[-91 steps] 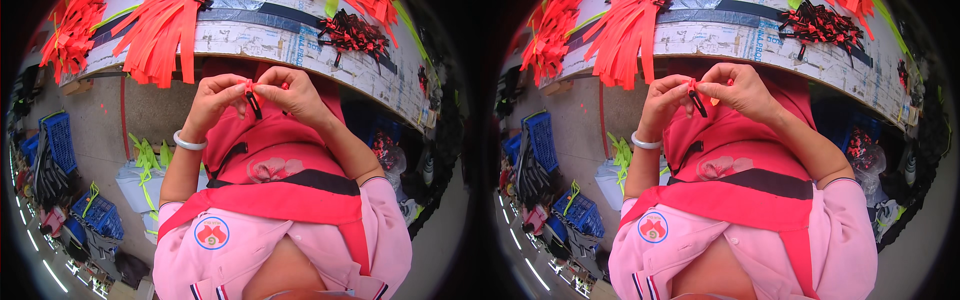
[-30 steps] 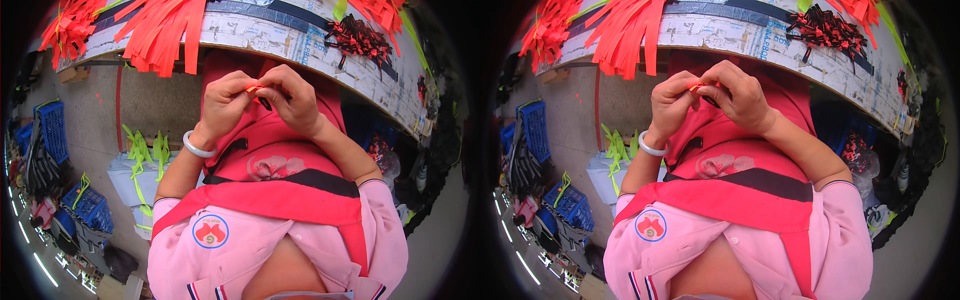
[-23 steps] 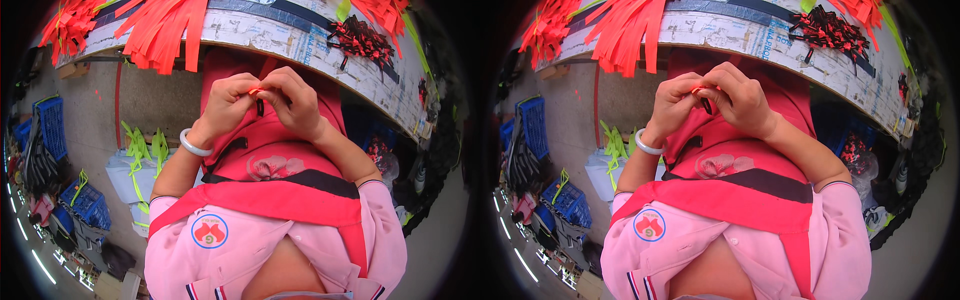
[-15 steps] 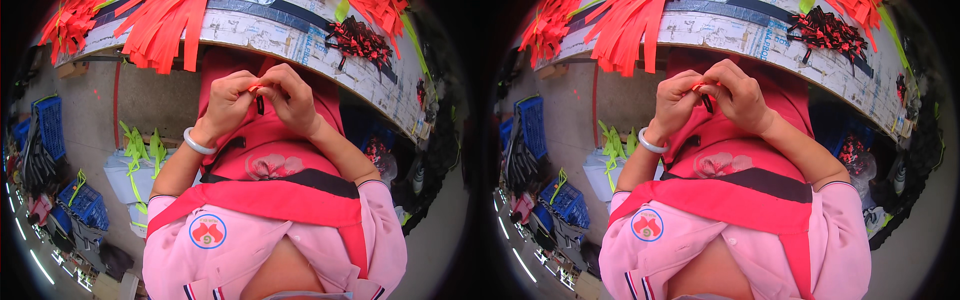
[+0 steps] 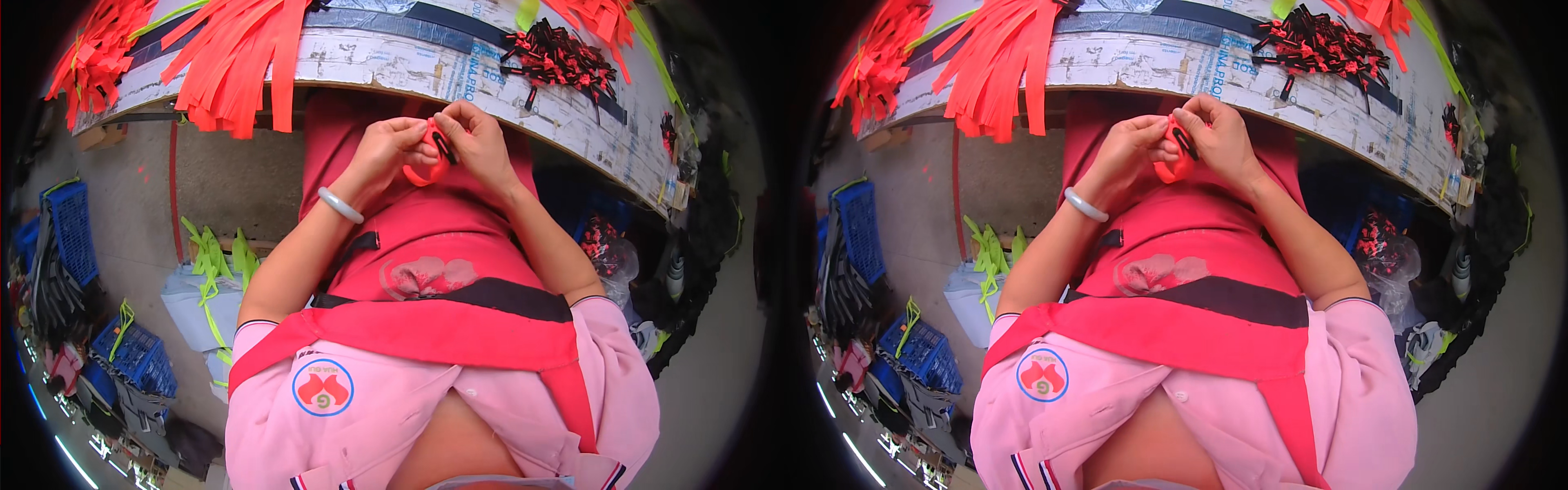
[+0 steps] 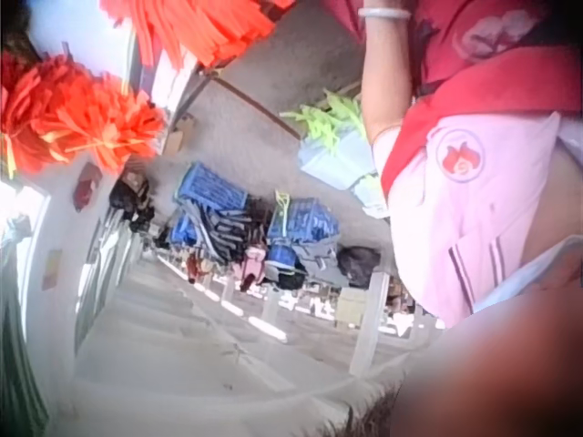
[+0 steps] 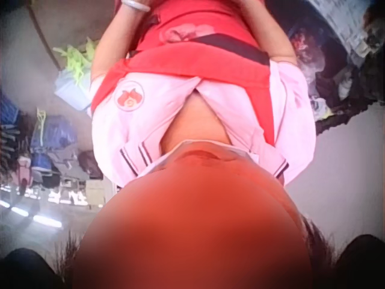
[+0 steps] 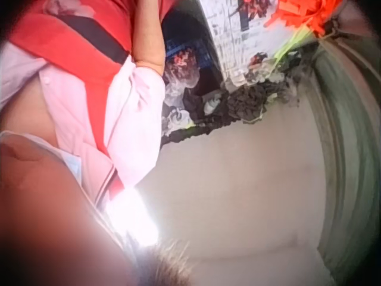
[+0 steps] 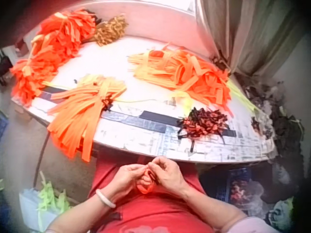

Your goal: The recorder is assembling red and black pom-poms or tassels by hand at a manufacturing workbench.

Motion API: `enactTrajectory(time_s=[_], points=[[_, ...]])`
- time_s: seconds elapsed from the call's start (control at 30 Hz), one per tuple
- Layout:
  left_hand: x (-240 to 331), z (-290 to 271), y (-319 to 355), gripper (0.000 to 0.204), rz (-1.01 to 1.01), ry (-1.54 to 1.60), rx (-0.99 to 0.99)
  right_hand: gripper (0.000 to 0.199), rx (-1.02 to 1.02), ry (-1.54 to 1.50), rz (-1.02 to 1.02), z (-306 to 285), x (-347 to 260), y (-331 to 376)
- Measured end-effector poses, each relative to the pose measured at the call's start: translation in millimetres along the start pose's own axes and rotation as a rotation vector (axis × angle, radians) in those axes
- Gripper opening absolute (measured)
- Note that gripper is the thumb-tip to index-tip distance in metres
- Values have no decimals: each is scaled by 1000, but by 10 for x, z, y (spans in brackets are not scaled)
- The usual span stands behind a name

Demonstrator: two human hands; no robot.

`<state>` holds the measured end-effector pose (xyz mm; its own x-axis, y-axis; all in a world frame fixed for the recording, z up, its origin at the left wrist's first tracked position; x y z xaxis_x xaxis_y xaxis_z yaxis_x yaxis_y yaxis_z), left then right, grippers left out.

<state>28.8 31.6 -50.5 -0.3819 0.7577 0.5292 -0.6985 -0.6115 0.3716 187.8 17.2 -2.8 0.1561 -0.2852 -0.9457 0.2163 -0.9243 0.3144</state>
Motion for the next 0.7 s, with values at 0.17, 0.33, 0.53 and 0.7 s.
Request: enactTrajectory(time_s=[0.17,0.33,0.53,0.7], points=[[-266,-98,-520,20,-30,369,-146,17,191,474,-120,-205,135,-217],[-401,-123,-631,19,-56,433,-93,15,227,583,-117,-141,118,-182],[-396,-151,-717,18,-20,512,-145,11,307,816,-201,-74,107,-287],[-322,22,-553,18,13,499,-35,15,289,645,-271,-162,159,-237]])
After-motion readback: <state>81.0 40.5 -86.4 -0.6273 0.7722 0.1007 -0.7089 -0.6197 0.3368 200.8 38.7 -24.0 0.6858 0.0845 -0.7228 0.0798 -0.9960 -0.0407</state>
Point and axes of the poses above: each hand's wrist, its own y-axis away from the middle knuckle, its own z-axis out of the palm, x = y × z, the point moved 2 cm from there along -y, towards the middle knuckle, and after that the axes turned 11 degrees about -x, right-handed, at the moved point
